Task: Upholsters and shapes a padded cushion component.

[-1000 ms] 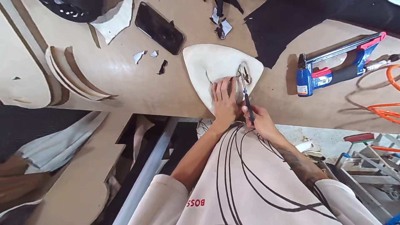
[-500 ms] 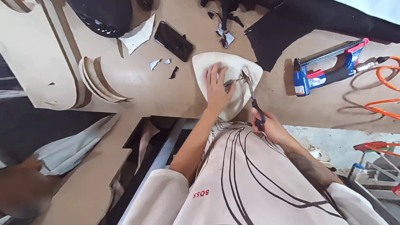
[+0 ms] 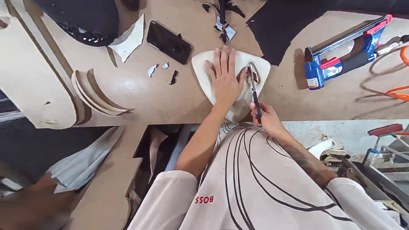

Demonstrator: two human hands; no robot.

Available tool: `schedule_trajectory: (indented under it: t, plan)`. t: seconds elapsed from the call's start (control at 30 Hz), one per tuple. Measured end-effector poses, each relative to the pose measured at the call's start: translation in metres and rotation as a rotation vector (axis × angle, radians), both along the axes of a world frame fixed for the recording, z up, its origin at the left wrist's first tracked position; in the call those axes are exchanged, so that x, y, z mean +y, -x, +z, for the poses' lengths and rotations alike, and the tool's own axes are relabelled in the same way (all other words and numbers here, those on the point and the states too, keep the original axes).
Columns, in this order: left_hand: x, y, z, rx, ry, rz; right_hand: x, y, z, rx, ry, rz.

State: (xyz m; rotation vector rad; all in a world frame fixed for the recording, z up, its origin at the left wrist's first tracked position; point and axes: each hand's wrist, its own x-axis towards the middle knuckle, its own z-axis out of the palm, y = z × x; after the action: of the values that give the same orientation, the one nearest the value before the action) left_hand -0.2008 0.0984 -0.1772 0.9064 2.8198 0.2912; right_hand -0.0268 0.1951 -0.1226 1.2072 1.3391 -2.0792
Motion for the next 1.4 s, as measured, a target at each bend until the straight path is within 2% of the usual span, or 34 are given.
schedule_trajectory:
  t: [0.1, 0.2, 0.37, 0.47, 0.67, 0.73, 0.8, 0.9, 1.0, 1.07, 1.13, 1.17, 1.23, 1.33, 1.4]
  plan:
    - [0.002, 0.003, -0.006, 0.068, -0.025, 0.026, -0.002, 0.001, 0.011, -0.045, 0.026, -0.055]
    - [0.002, 0.003, -0.002, 0.020, 0.004, -0.002, -0.003, -0.009, 0.020, -0.079, 0.088, -0.101]
    - [-0.002, 0.003, 0.004, -0.031, -0.030, -0.024, -0.006, -0.018, 0.013, -0.014, 0.081, -0.076]
    - [0.000, 0.005, -0.005, 0.044, -0.061, -0.004, -0.008, -0.006, 0.009, 0.017, 0.068, -0.091]
    - [-0.002, 0.008, -0.006, 0.049, -0.082, -0.057, -0.009, -0.003, 0.015, -0.053, 0.048, -0.100]
    - [-0.002, 0.018, -0.006, 0.014, -0.089, -0.142, 0.006, -0.016, 0.029, -0.089, -0.045, 0.026]
    - [-0.003, 0.036, -0.008, -0.061, -0.130, -0.278, 0.038, -0.028, 0.054, -0.127, -0.240, 0.240]
    - [0.001, 0.082, -0.004, -0.299, -0.217, -0.612, 0.109, -0.017, 0.105, -0.148, -0.663, 0.780]
    - [0.008, 0.117, 0.013, -0.522, -0.232, -0.834, 0.164, 0.030, 0.131, -0.081, -0.828, 1.223]
    - [0.001, 0.108, 0.025, -0.460, -0.285, -0.742, 0.194, 0.076, 0.120, 0.016, -0.867, 1.474]
    - [-0.013, 0.066, 0.039, -0.289, -0.310, -0.416, 0.215, 0.124, 0.105, 0.079, -0.819, 1.632]
    - [-0.022, 0.039, 0.044, -0.244, -0.280, -0.235, 0.223, 0.145, 0.095, 0.104, -0.767, 1.659]
    - [-0.034, -0.012, 0.054, -0.289, -0.160, 0.037, 0.236, 0.175, 0.066, 0.182, -0.644, 1.634]
    - [-0.037, -0.055, 0.022, -0.153, -0.073, 0.194, 0.245, 0.199, 0.024, 0.232, -0.566, 1.616]
    - [-0.034, -0.060, 0.003, -0.044, -0.046, 0.214, 0.237, 0.211, 0.022, 0.156, -0.537, 1.687]
